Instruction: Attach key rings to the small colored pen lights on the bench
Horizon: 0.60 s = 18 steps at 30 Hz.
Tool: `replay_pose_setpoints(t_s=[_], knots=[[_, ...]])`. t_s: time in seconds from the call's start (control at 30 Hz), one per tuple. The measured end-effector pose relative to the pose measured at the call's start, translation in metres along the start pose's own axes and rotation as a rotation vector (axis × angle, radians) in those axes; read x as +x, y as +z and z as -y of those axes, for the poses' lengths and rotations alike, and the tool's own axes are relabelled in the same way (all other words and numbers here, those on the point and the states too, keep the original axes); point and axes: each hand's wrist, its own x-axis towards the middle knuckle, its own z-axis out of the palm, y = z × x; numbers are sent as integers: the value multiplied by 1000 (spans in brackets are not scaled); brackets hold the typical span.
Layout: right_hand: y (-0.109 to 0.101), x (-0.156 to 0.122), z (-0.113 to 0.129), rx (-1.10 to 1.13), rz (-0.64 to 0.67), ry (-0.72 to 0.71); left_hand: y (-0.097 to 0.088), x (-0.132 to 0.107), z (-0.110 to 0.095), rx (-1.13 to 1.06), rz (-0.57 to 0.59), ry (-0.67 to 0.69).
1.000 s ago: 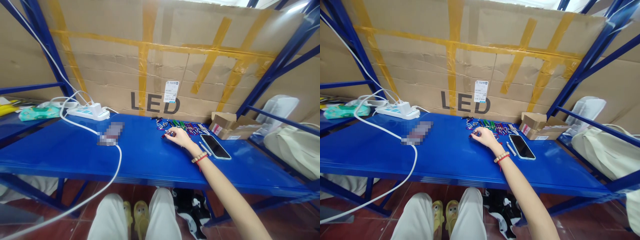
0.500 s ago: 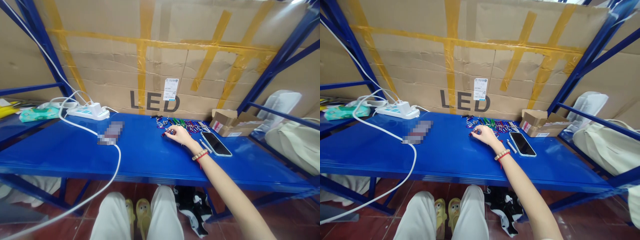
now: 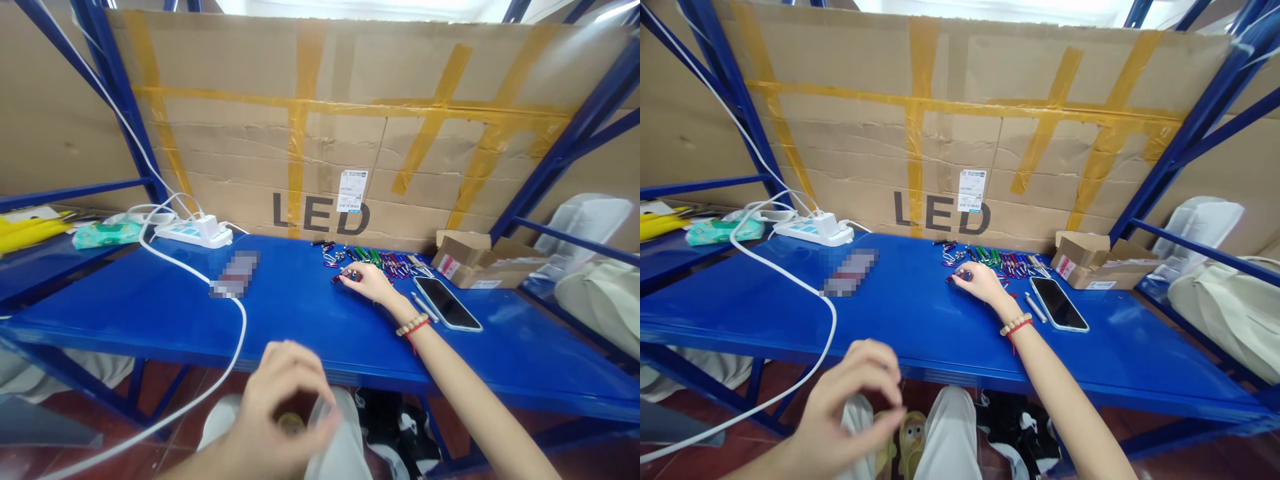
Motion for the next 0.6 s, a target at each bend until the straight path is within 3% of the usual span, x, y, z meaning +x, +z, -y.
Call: replay_pose_setpoints(t_s=[0.1,0.2,0.33,0.6], knots=[[0,0,-1,-5,-1,-4,5,40,0,-98,59,-51],[-1,-1,0,-20,-4,9,4,58,9,-217,57,-142],[-2,-1,1,-31,17,25,-2,60,21,-250,72,-129],[0,-1,-1,-15,26,4,-3,64,24,-209,39,-144]])
